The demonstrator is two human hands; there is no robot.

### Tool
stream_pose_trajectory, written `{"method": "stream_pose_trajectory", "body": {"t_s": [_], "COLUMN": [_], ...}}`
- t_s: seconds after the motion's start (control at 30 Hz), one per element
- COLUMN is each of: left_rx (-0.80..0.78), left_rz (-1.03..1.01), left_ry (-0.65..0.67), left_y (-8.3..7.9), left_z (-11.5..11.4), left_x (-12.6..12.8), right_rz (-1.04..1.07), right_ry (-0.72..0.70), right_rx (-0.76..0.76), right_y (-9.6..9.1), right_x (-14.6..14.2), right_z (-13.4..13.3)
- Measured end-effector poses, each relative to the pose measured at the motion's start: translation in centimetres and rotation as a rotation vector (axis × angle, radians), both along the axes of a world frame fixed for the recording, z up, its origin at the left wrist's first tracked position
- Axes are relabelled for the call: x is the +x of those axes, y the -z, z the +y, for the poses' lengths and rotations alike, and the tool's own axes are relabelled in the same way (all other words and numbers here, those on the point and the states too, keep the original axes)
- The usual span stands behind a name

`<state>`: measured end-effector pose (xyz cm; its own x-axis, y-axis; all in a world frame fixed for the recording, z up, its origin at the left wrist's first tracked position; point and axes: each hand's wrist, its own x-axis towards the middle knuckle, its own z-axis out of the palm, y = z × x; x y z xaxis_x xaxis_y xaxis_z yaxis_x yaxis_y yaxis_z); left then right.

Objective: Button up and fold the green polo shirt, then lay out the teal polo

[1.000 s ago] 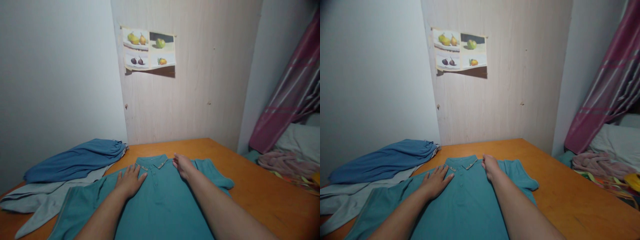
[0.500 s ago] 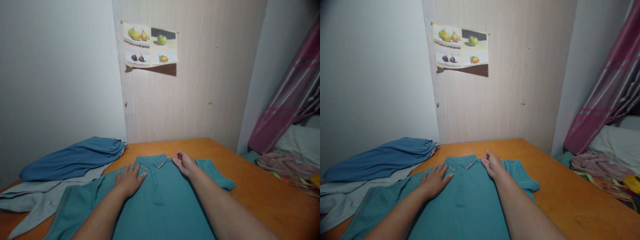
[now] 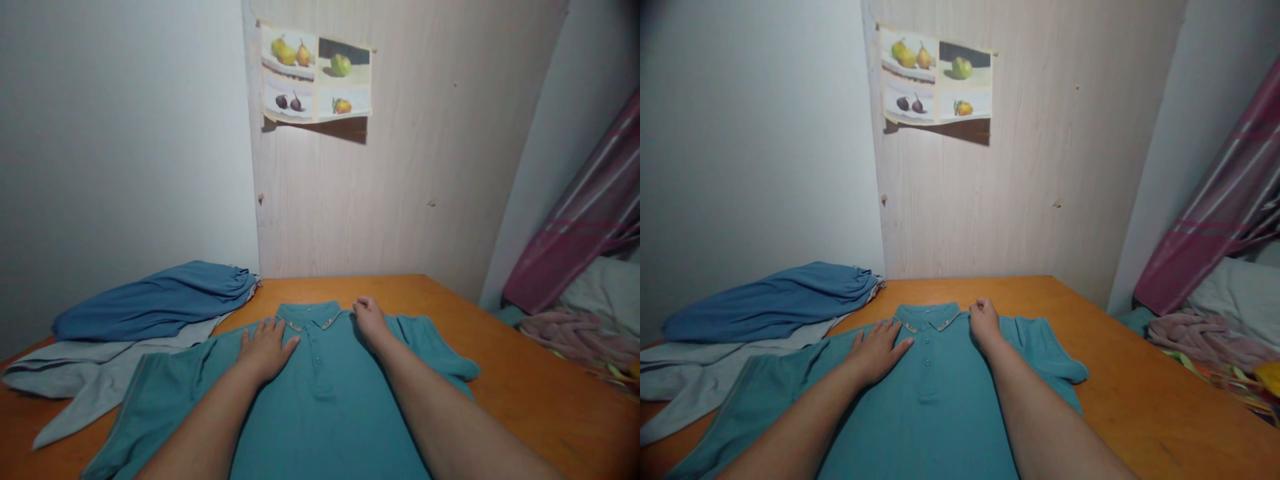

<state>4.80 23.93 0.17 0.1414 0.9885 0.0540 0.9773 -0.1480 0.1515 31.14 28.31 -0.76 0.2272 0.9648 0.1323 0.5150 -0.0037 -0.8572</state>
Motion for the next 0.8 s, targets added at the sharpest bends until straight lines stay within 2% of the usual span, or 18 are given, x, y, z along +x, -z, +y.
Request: {"method": "stream_pose_trajectory", "body": {"t_s": [0.1,0.23,0.33,0.53,0.8], "left_rx": [-0.005,0.009,0.014,-0.014,-0.028], "left_rz": [-0.01,-0.007,-0.004,-0.017,-0.02], "left_ry": [0.003,0.007,0.008,-0.018,-0.023], "left_y": [-0.1,-0.2,-0.2,-0.4,-0.5], "left_z": [-0.1,-0.3,-0.4,-0.5,-0.6], "left_x": [0.1,0.2,0.2,0.4,0.4], "right_rz": [-0.142,-0.582,-0.738,-0.802,-0.775], "right_ry": [0.07,-0.026,-0.097,-0.127,-0.028], "right_rx": [0.055,-0.001,-0.049,-0.186,-0.107], "right_y": [-0.3,-0.6,-0.6,-0.4,-1.0], "right_x": [0.3,-0.3,-1.0,-1.7,-1.2], "right_z": [-0.6,-1.4,-1.7,-2.0,-2.2]}}
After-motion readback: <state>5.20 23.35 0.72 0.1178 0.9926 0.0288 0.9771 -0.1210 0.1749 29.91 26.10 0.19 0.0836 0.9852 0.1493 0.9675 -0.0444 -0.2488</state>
